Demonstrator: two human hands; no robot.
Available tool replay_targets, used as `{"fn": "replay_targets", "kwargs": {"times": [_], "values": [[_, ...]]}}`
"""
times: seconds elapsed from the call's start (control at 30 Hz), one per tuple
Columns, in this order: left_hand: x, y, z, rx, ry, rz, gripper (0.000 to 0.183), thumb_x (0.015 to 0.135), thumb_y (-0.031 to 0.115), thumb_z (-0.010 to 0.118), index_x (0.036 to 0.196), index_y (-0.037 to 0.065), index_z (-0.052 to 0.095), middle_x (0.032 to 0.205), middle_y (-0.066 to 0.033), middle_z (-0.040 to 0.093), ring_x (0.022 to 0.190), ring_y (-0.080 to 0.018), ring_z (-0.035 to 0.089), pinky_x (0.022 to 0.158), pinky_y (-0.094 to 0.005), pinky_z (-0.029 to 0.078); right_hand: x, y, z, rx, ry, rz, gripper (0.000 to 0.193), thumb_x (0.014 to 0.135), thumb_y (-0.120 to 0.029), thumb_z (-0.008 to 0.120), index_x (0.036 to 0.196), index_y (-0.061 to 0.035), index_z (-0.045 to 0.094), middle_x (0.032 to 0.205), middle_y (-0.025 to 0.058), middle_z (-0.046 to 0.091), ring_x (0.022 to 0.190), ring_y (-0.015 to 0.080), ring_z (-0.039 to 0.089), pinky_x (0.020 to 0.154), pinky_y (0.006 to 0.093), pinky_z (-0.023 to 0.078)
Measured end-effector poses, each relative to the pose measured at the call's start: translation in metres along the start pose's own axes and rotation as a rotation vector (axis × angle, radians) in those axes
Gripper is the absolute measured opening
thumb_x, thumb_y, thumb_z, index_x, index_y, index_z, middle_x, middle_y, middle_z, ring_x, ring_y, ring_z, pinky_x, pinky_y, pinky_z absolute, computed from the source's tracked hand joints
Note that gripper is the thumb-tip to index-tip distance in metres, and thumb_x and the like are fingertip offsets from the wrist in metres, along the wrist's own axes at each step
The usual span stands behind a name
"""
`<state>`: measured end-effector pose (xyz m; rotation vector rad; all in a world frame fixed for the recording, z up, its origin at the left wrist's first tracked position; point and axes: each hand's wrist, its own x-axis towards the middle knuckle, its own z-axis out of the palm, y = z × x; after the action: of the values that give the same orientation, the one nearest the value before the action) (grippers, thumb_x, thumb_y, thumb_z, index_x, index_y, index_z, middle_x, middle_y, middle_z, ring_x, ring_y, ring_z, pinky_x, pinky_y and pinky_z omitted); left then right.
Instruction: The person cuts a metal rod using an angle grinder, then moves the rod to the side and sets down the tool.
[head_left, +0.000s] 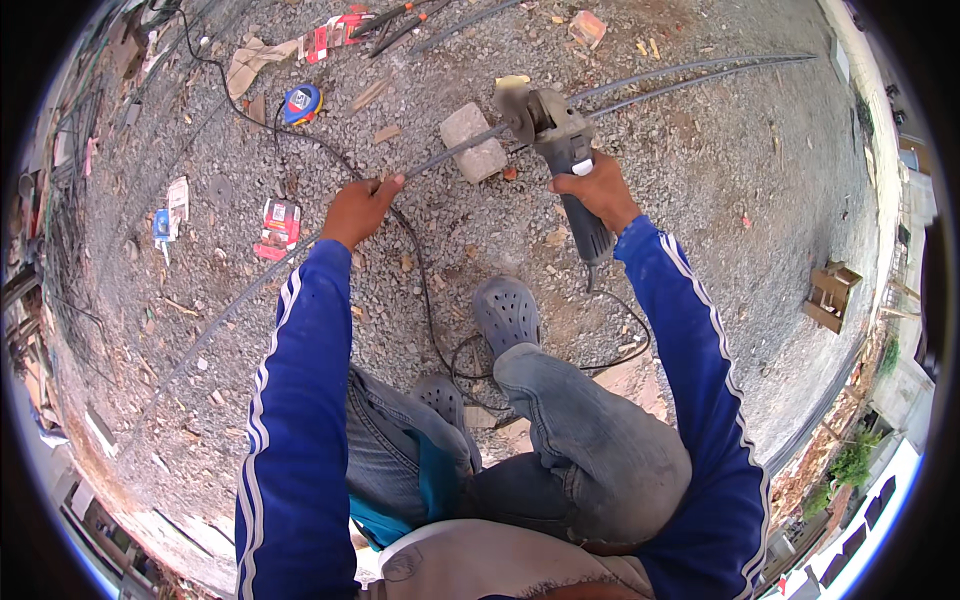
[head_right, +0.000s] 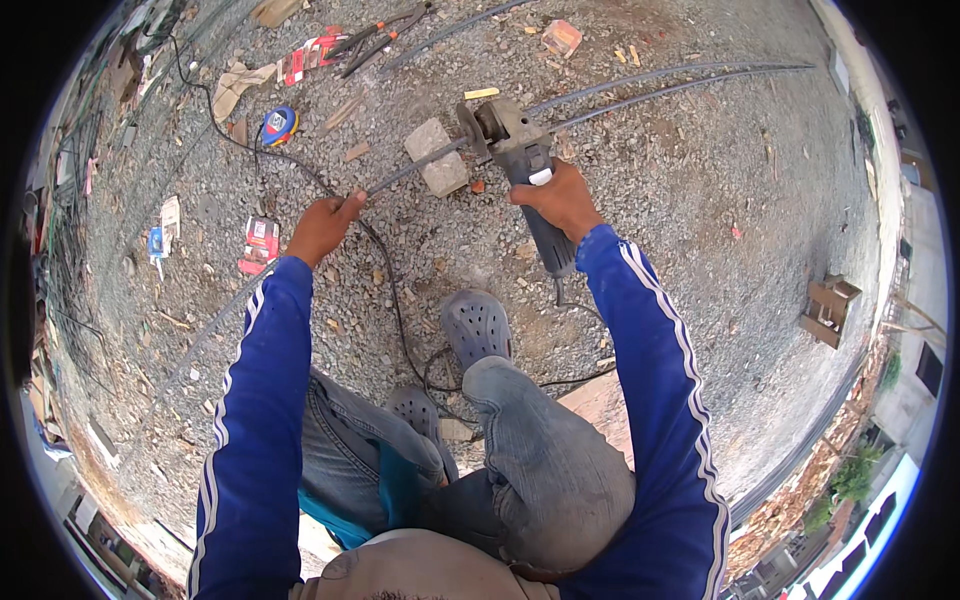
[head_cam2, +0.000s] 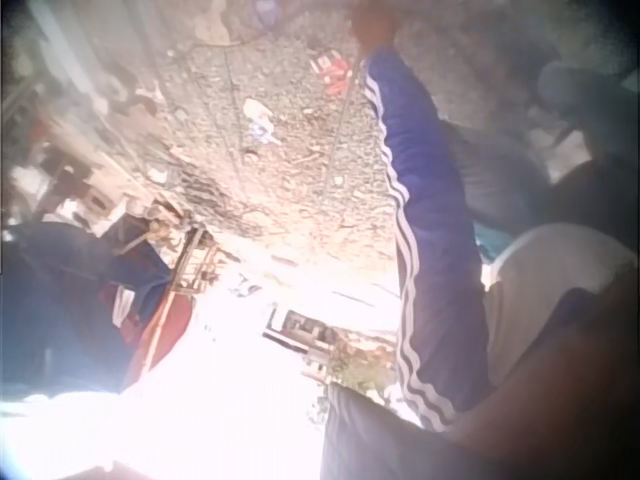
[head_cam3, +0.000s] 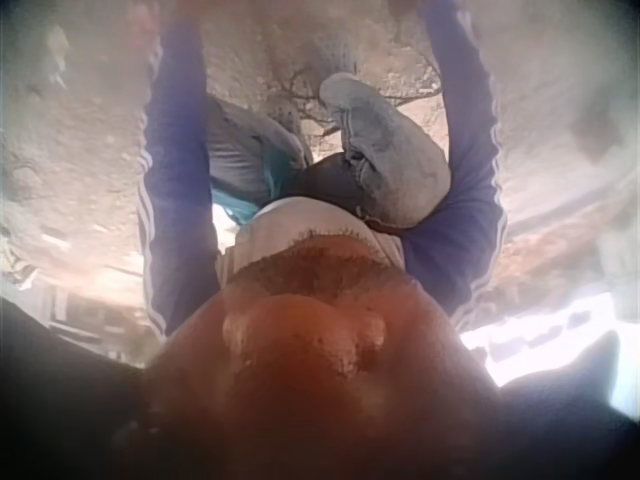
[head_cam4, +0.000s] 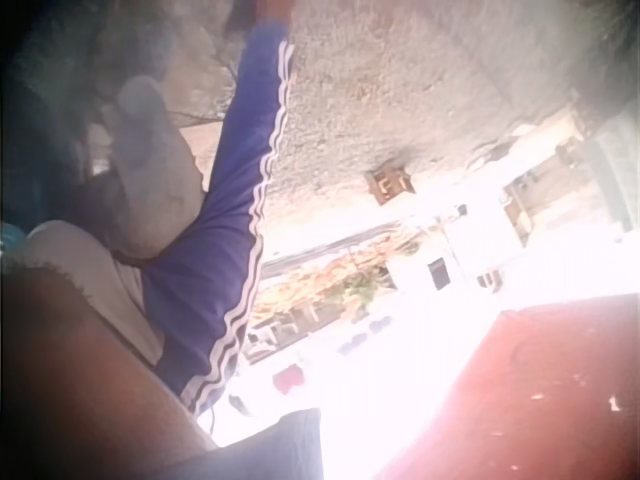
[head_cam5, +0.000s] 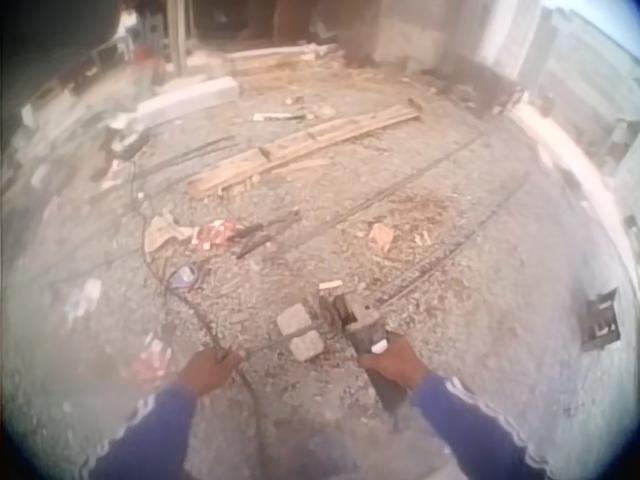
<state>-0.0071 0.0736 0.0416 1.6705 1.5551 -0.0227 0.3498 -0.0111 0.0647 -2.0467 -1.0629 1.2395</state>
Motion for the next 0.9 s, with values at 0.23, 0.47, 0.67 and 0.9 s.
{"fn": "replay_targets", "kwargs": {"times": [0.23,0.47,0.67,0.9], "values": [[-0.0002,0.0038,-0.0044,0.008,-0.044,-0.037,0.069,0.085,0.064,0.054,0.087,-0.002,0.072,0.079,-0.0218,0.067,0.080,-0.0345,0.066,0.078,-0.0410,0.049,0.0056,0.0030,0.0026,0.011,0.005,-0.039,0.052,0.058,-0.024,0.082,0.097,0.0044,0.064,0.084,0.0100,0.068,0.073,0.0184,0.064,0.068,0.0315,0.052],[-0.0018,0.0073,-0.0063,-0.025,-0.061,-0.048,0.069,0.085,0.064,0.054,0.085,-0.003,0.070,0.079,-0.0208,0.067,0.078,-0.0332,0.065,0.077,-0.0402,0.048,0.0038,-0.0003,0.0012,0.049,0.009,-0.004,0.051,0.057,-0.023,0.082,0.097,0.0047,0.064,0.084,0.0097,0.068,0.072,0.0179,0.063,0.067,0.0308,0.051],[-0.0001,0.0060,-0.0069,-0.008,-0.086,-0.053,0.069,0.085,0.064,0.055,0.084,-0.003,0.070,0.077,-0.0196,0.066,0.075,-0.0313,0.064,0.075,-0.0398,0.048,0.0052,0.0007,0.0015,0.010,0.001,0.000,0.052,0.058,-0.024,0.082,0.098,0.0049,0.064,0.084,0.0103,0.068,0.072,0.0180,0.063,0.067,0.0309,0.051],[-0.0001,0.0044,-0.0057,-0.010,-0.067,-0.049,0.069,0.085,0.065,0.054,0.083,-0.003,0.070,0.076,-0.0193,0.065,0.074,-0.0304,0.063,0.074,-0.0398,0.048,0.0075,0.0031,0.0034,0.010,-0.007,0.037,0.052,0.058,-0.024,0.082,0.098,0.0048,0.064,0.084,0.0108,0.068,0.073,0.0184,0.064,0.068,0.0311,0.051]]}}
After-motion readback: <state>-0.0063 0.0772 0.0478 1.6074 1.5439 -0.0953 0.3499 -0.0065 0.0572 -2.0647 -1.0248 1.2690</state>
